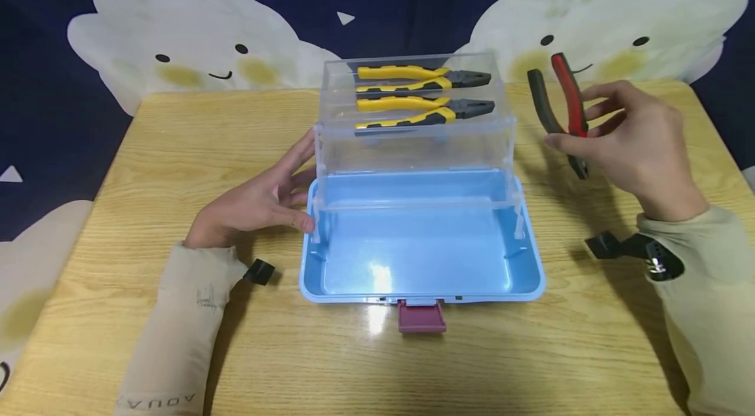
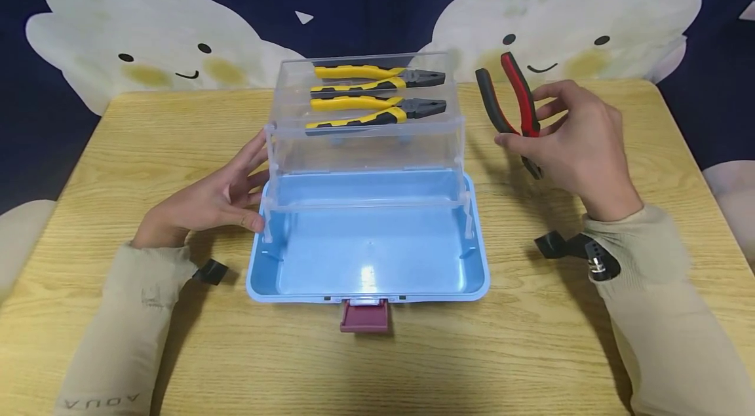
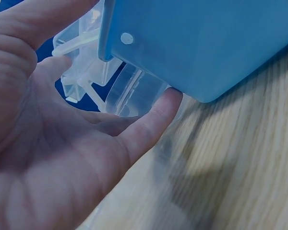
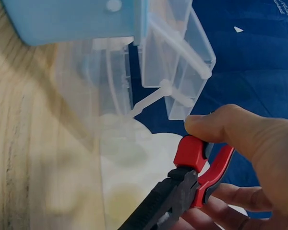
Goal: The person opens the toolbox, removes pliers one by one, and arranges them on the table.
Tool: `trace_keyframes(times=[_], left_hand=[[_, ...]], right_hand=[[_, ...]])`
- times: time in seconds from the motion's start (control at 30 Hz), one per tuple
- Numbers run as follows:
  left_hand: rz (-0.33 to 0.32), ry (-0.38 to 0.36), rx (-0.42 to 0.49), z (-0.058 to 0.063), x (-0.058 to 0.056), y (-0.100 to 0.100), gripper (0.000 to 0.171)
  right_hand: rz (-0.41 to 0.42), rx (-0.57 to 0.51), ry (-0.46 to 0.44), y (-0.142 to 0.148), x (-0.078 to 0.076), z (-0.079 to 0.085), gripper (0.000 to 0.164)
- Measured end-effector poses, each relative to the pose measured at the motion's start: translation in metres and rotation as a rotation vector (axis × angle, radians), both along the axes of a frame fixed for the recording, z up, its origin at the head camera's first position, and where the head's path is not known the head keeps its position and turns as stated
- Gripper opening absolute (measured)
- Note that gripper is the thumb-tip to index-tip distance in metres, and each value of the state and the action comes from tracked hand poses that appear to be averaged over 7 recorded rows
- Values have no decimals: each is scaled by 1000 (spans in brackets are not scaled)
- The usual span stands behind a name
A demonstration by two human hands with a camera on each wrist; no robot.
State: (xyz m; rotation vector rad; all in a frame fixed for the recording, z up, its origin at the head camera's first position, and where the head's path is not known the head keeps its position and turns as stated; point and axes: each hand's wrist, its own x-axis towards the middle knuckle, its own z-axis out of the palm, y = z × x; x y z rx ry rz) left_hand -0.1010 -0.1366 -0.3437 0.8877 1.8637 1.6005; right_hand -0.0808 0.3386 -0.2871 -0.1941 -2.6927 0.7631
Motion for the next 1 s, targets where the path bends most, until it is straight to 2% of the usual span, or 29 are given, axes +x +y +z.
trace_keyframes(times=[0.27,0.77,0.87,1.0], left_hand=[[-9,-27,19,-1,0,1,136],[-10,1,11,-3,-1,0,136],[-6,8,6,-2,-1,0,137],[-9,17,4,-1,-1,0,136]], right_hand=[[16,24,-101,4,-6,-8,73],[17,65,-349,3,-19,-23,77],[28,74,-405,2,-21,-25,75],[48,106,-427,1,-23,-27,69]])
